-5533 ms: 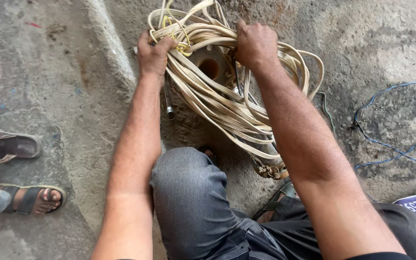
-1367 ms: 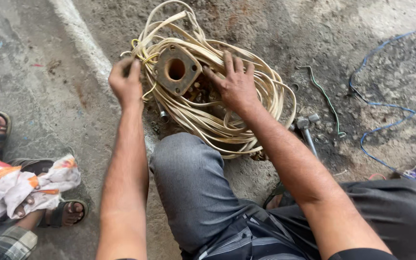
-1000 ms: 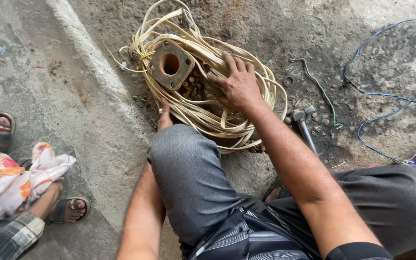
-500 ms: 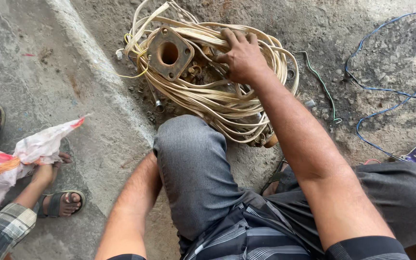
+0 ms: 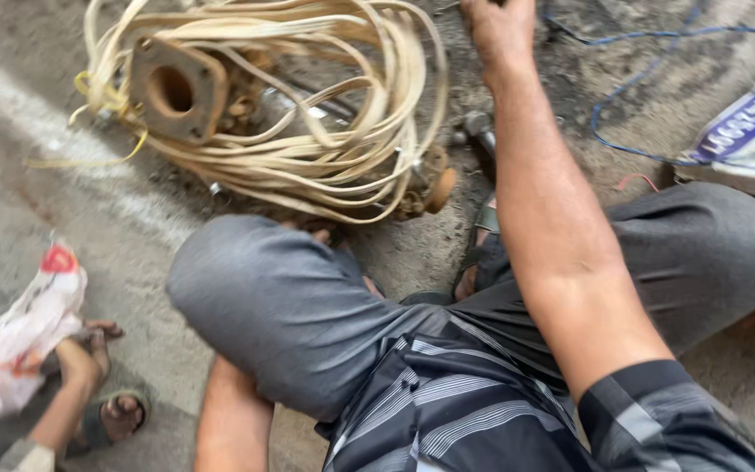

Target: The person sits on the floor and works on a submersible water pump, using a wrench to loosen a fitting and then manipulating the attached power cable and internal wires. The person appears to be inspecting or preparing the electrical connections.

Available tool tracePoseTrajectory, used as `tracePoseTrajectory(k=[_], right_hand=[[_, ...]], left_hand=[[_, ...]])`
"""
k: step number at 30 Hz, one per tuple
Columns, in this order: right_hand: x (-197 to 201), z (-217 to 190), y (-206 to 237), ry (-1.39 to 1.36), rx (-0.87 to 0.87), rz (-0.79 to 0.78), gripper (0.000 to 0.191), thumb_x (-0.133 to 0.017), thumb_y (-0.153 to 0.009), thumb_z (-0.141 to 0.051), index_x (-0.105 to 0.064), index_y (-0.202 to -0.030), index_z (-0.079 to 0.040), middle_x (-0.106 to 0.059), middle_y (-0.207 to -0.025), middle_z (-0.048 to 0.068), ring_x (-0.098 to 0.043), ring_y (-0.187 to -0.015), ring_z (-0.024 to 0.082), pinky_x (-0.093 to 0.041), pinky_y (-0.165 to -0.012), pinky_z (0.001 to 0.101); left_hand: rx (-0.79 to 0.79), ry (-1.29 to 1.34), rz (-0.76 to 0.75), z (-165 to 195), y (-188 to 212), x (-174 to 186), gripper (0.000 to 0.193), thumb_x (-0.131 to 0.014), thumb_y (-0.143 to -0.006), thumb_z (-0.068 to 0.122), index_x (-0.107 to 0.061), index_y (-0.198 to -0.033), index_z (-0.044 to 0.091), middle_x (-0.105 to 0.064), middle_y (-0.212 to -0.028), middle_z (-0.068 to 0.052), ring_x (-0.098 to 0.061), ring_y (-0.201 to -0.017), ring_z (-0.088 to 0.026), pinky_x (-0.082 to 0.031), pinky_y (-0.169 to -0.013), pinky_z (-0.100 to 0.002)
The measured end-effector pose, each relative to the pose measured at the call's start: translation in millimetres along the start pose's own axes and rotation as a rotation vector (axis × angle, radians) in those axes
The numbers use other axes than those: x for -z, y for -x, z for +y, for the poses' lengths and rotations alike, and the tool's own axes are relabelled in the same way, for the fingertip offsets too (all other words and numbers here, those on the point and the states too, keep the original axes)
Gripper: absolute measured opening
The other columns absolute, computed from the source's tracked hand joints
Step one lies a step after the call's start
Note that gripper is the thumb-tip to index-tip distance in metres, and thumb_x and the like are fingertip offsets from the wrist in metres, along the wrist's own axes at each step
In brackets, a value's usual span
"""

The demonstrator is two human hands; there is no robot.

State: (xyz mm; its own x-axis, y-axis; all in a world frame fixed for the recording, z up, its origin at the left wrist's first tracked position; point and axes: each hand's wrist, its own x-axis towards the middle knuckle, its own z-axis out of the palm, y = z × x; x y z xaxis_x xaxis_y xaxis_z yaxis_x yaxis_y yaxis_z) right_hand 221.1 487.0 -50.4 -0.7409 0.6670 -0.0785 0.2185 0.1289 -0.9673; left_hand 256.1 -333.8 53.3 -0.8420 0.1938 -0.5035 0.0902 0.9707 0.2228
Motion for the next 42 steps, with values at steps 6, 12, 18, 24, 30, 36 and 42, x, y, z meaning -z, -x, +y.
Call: tracePoseTrajectory(k=[6,12,18,24,30,36,42], right_hand=[[74,50,48,0.34,-0.636,0.143,0.026,-0.088,-0.078,-0.019,-0.079,-0.101,-0.008,-0.079,-0.098,0.007,-0.076,-0.087,0.016,-0.06,-0.079,0.0306],[78,57,61,0.568,-0.562,0.093,0.028,-0.087,-0.078,-0.025,-0.079,-0.1,-0.009,-0.079,-0.101,0.013,-0.076,-0.092,0.023,-0.058,-0.085,0.0369],[36,55,28,0.806,-0.185,-0.086,0.048,-0.089,-0.076,-0.026,-0.073,-0.12,-0.014,-0.07,-0.113,0.016,-0.065,-0.109,0.036,-0.052,-0.092,0.0474],[23,61,7,0.893,-0.099,-0.018,0.059,-0.084,-0.081,-0.024,-0.065,-0.136,-0.016,-0.056,-0.123,0.02,-0.06,-0.11,0.042,-0.051,-0.09,0.0517],[2,64,2,1.148,0.133,-0.068,0.021,-0.082,-0.09,-0.025,-0.071,-0.104,-0.013,-0.057,-0.119,0.016,-0.057,-0.112,0.037,-0.052,-0.088,0.0504],[-2,69,14,1.34,0.306,-0.472,0.018,-0.067,-0.098,-0.018,-0.065,-0.108,-0.004,-0.061,-0.106,0.019,-0.061,-0.097,0.035,-0.049,-0.079,0.0536],[49,-9,-25,1.18,0.539,-0.195,0.014,-0.062,-0.104,-0.013,-0.063,-0.106,0.0,-0.067,-0.092,0.021,-0.066,-0.071,0.04,-0.052,-0.057,0.0506]], left_hand=[[-0.252,0.407,-0.066,31,1,2,0.017,-0.042,-0.112,0.007,-0.04,-0.129,0.004,-0.071,-0.118,-0.009,-0.071,-0.106,-0.021,-0.053,-0.099,-0.031],[-0.349,-0.218,-0.569,35,-15,18,0.034,-0.051,-0.085,0.015,-0.072,-0.111,0.02,-0.072,-0.121,0.003,-0.065,-0.124,-0.018,-0.05,-0.108,-0.034],[-0.525,-0.334,-0.478,26,-26,19,0.035,-0.053,-0.08,0.019,-0.069,-0.111,0.022,-0.066,-0.129,0.003,-0.057,-0.13,-0.021,-0.045,-0.113,-0.035],[-0.429,-0.682,-0.363,8,-46,41,0.051,-0.056,-0.069,0.036,-0.065,-0.119,0.033,-0.056,-0.137,0.001,-0.038,-0.143,-0.021,-0.024,-0.126,-0.05],[-0.199,-0.889,-0.432,-26,-56,66,0.044,-0.051,-0.081,0.036,-0.061,-0.123,0.04,-0.054,-0.148,0.015,-0.037,-0.154,-0.006,-0.027,-0.127,-0.036],[-0.398,-0.455,-0.263,-56,-45,44,0.037,-0.048,-0.085,0.02,-0.065,-0.117,0.026,-0.06,-0.144,0.0,-0.045,-0.143,-0.02,-0.032,-0.123,-0.042],[-0.503,-0.548,-0.342,-21,-36,5,0.03,-0.049,-0.087,0.02,-0.066,-0.109,0.03,-0.063,-0.131,0.007,-0.048,-0.141,-0.012,-0.022,-0.136,-0.046]])
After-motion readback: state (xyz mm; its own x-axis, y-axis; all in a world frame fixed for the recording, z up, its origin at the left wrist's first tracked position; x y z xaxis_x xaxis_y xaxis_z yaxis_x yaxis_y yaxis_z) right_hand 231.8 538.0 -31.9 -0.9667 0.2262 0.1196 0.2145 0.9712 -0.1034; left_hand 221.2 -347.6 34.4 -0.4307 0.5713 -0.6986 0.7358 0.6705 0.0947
